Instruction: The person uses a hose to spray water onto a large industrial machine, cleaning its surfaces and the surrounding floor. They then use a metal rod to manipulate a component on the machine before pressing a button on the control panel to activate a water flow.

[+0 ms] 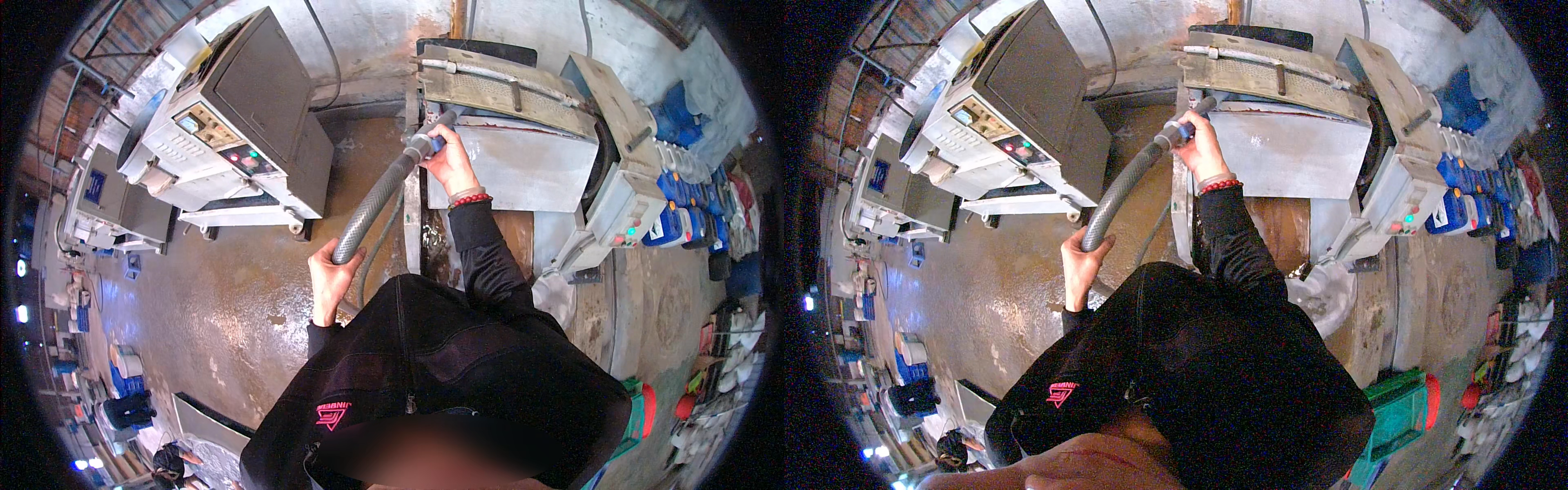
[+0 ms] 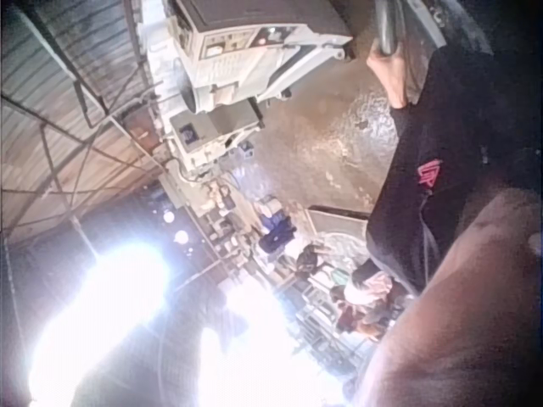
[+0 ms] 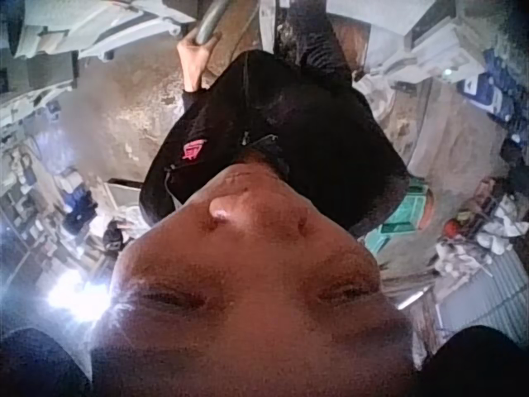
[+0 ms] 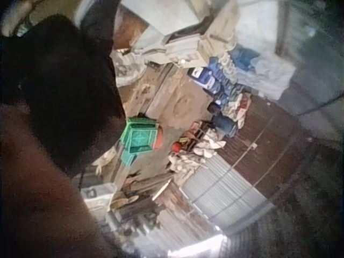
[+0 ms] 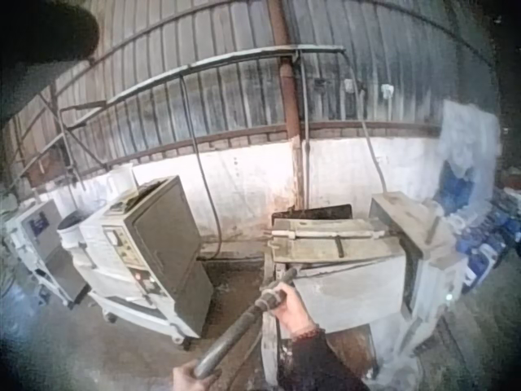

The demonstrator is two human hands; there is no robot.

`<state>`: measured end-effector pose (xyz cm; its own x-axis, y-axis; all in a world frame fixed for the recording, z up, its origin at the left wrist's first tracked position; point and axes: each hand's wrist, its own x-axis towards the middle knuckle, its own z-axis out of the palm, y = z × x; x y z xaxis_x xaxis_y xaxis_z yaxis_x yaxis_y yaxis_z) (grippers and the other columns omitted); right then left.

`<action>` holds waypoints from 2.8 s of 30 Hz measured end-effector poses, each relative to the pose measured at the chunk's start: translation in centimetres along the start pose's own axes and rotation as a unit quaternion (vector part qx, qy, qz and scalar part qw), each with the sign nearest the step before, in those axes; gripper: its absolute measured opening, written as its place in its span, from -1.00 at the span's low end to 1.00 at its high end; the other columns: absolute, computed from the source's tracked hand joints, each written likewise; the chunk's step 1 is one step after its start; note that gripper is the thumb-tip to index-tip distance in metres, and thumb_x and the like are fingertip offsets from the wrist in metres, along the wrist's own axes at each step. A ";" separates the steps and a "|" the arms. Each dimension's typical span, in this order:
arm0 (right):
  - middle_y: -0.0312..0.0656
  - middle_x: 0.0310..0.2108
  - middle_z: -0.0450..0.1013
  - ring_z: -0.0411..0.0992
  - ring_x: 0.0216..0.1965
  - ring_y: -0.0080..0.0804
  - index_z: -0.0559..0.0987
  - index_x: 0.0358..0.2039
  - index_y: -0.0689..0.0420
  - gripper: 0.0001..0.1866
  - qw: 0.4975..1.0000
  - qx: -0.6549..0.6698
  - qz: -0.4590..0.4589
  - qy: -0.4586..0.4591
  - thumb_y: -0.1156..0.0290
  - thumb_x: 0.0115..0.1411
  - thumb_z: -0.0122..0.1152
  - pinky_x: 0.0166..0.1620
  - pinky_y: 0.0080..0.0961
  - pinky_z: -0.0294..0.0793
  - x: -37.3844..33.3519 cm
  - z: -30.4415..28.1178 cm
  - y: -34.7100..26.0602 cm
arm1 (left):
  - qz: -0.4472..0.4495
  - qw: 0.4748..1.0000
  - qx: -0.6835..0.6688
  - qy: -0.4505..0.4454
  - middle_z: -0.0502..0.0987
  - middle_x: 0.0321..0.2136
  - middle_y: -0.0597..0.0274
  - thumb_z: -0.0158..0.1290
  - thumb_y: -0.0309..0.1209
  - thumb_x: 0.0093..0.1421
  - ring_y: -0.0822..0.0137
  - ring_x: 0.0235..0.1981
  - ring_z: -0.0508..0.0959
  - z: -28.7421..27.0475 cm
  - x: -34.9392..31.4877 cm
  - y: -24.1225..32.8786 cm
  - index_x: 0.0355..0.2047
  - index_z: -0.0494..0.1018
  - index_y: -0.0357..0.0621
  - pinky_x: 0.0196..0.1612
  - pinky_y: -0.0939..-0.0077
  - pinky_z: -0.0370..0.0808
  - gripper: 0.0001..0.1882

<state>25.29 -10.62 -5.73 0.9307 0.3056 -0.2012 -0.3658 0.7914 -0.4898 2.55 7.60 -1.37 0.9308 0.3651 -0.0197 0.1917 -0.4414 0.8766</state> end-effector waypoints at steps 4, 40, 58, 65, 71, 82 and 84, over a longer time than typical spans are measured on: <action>-0.22 -0.51 0.33 0.35 -0.40 -0.33 0.37 -0.46 0.11 -0.82 1.000 0.000 0.003 0.006 0.42 -0.13 0.10 -0.35 -0.26 0.36 -0.3 0.5 -0.1 | -0.003 1.000 -0.011 0.008 0.27 -0.77 0.36 0.18 -0.38 -0.10 0.59 -0.67 0.21 0.0 -0.3 0.4 -0.60 0.40 -0.30 -0.60 0.60 0.22 -0.77; -0.20 -0.46 0.35 0.37 -0.39 -0.30 0.36 -0.41 0.12 -0.78 1.000 0.002 0.007 0.002 0.43 -0.14 0.09 -0.32 -0.26 0.37 -0.7 0.1 0.0 | -0.005 1.000 -0.018 0.016 0.26 -0.77 0.38 0.18 -0.38 -0.10 0.60 -0.67 0.20 0.4 -1.2 0.0 -0.61 0.39 -0.30 -0.60 0.61 0.20 -0.77; -0.22 -0.48 0.33 0.35 -0.42 -0.34 0.36 -0.43 0.14 -0.79 1.000 0.014 0.015 0.000 0.46 -0.15 0.10 -0.34 -0.36 0.38 -1.2 0.4 -0.4 | -0.011 1.000 -0.020 0.014 0.27 -0.77 0.39 0.17 -0.40 -0.10 0.60 -0.67 0.21 0.5 -1.4 0.1 -0.61 0.40 -0.29 -0.59 0.62 0.22 -0.79; -0.21 -0.47 0.33 0.35 -0.41 -0.32 0.36 -0.42 0.13 -0.78 1.000 0.014 0.005 0.006 0.45 -0.16 0.11 -0.32 -0.29 0.39 -1.4 0.5 -0.4 | -0.005 1.000 -0.017 0.014 0.27 -0.77 0.38 0.17 -0.39 -0.10 0.60 -0.67 0.21 0.5 -1.4 0.4 -0.61 0.40 -0.29 -0.60 0.62 0.22 -0.78; -0.22 -0.47 0.33 0.34 -0.41 -0.33 0.37 -0.44 0.13 -0.80 1.000 0.018 0.011 0.004 0.44 -0.15 0.11 -0.31 -0.28 0.38 -1.5 0.6 -0.5 | -0.001 1.000 -0.014 0.018 0.28 -0.78 0.36 0.17 -0.39 -0.11 0.58 -0.68 0.22 0.5 -1.4 0.5 -0.60 0.41 -0.29 -0.59 0.59 0.23 -0.79; -0.22 -0.48 0.34 0.35 -0.39 -0.34 0.38 -0.43 0.13 -0.80 1.000 0.001 0.001 0.009 0.44 -0.14 0.09 -0.29 -0.27 0.37 -1.4 0.2 -0.8 | 0.008 1.000 -0.004 0.011 0.27 -0.78 0.33 0.17 -0.37 -0.11 0.57 -0.67 0.22 0.7 -1.0 0.1 -0.59 0.42 -0.30 -0.59 0.59 0.23 -0.77; -0.22 -0.48 0.34 0.35 -0.39 -0.33 0.38 -0.42 0.13 -0.80 1.000 0.001 0.003 0.016 0.44 -0.14 0.09 -0.29 -0.28 0.36 -1.5 0.3 -0.9 | 0.004 1.000 -0.005 0.007 0.27 -0.77 0.33 0.17 -0.37 -0.11 0.58 -0.67 0.22 0.8 -0.9 0.2 -0.58 0.42 -0.31 -0.59 0.59 0.23 -0.77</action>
<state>24.23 -11.60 -4.73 0.9277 0.2931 -0.2312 -0.3711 0.7906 -0.4871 1.94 6.56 -1.57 0.9281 0.3723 -0.0054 0.1799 -0.4358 0.8819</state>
